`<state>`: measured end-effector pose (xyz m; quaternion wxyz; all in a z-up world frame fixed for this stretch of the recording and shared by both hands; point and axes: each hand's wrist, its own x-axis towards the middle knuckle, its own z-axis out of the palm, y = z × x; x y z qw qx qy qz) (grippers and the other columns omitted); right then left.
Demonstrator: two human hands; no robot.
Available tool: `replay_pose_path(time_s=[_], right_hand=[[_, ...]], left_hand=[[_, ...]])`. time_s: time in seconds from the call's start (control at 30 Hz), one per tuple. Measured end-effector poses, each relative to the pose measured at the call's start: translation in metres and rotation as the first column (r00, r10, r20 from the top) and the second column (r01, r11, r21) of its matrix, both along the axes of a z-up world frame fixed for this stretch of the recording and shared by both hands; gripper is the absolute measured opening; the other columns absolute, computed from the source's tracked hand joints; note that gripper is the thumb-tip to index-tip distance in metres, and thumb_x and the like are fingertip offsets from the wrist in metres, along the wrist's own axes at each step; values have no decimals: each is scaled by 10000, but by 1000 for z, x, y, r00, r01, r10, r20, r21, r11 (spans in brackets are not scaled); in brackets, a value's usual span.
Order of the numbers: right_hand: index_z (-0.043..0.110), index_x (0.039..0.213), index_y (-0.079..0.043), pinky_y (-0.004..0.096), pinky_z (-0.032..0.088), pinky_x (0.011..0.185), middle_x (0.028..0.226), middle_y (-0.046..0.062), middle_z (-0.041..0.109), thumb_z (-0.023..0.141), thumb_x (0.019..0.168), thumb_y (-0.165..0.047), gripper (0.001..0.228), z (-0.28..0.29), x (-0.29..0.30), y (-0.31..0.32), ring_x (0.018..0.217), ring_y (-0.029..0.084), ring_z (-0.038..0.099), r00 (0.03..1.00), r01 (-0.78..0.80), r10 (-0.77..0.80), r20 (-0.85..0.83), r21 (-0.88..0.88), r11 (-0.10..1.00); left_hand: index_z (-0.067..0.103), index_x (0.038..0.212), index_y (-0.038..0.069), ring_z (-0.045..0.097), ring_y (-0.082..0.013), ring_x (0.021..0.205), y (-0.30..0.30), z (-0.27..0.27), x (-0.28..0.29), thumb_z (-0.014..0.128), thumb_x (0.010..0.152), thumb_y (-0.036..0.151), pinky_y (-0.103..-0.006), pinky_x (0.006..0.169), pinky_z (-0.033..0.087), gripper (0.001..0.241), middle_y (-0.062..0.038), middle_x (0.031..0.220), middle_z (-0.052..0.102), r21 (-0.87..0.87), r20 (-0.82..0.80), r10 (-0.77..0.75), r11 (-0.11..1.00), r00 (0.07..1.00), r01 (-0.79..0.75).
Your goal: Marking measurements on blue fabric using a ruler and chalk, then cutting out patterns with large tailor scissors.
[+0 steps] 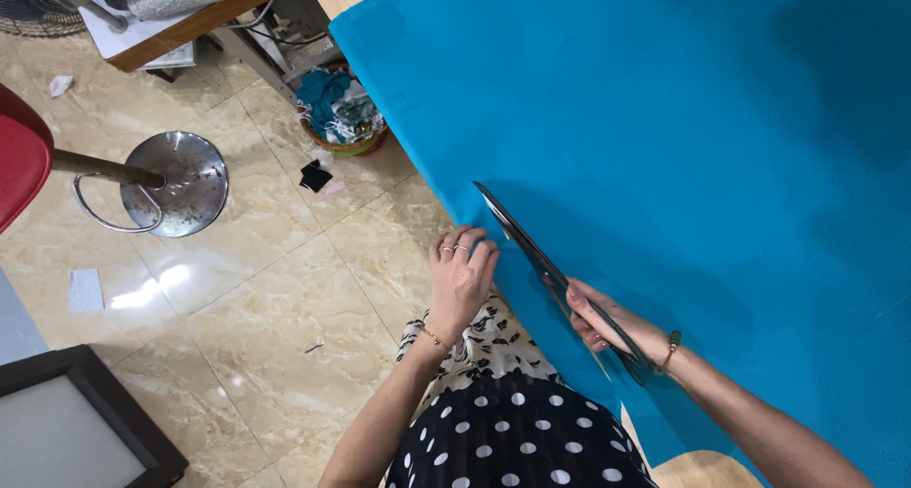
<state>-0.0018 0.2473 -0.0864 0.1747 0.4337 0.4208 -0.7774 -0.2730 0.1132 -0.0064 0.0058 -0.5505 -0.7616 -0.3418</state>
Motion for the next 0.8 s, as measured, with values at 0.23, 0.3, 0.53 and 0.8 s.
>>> replay_pose_path(time_s=[0.23, 0.3, 0.53, 0.8], right_hand=[[321, 1599, -220, 194, 339, 398, 620, -73, 360, 556, 840, -668, 912, 38, -35, 4, 479, 32, 403, 999, -41, 40, 30, 67, 997], [252, 1591, -225, 211, 347, 396, 614, -53, 383, 561, 816, -680, 951, 28, -33, 8, 477, 50, 410, 998, -63, 65, -16, 75, 995], [298, 1588, -261, 223, 281, 360, 575, -78, 346, 558, 798, -689, 936, 40, -43, 11, 414, 56, 356, 997, -49, 49, -52, 10, 999], [326, 1581, -275, 232, 287, 364, 573, -74, 357, 571, 807, -666, 901, 38, -53, 14, 419, 62, 386, 997, -47, 47, -54, 14, 999]], left_hand=[[649, 1029, 116, 582, -257, 1231, 3, 2, -13, 741, 915, 126, -481, 1068, 416, 147, -40, 1182, 630, 34, 61, 10, 999, 998, -12], [647, 1032, 109, 580, -260, 1251, 5, 1, -17, 735, 930, 130, -492, 1101, 410, 137, -46, 1195, 630, 39, 78, 3, 999, 997, -7], [644, 1012, 101, 565, -286, 1289, 6, -3, -23, 725, 931, 133, -524, 1129, 383, 119, -63, 1211, 626, -7, 100, -8, 1000, 995, 9], [655, 993, 108, 561, -287, 1296, 11, -10, -31, 726, 919, 150, -564, 1162, 347, 111, -70, 1209, 637, -37, 92, -17, 999, 996, 21]])
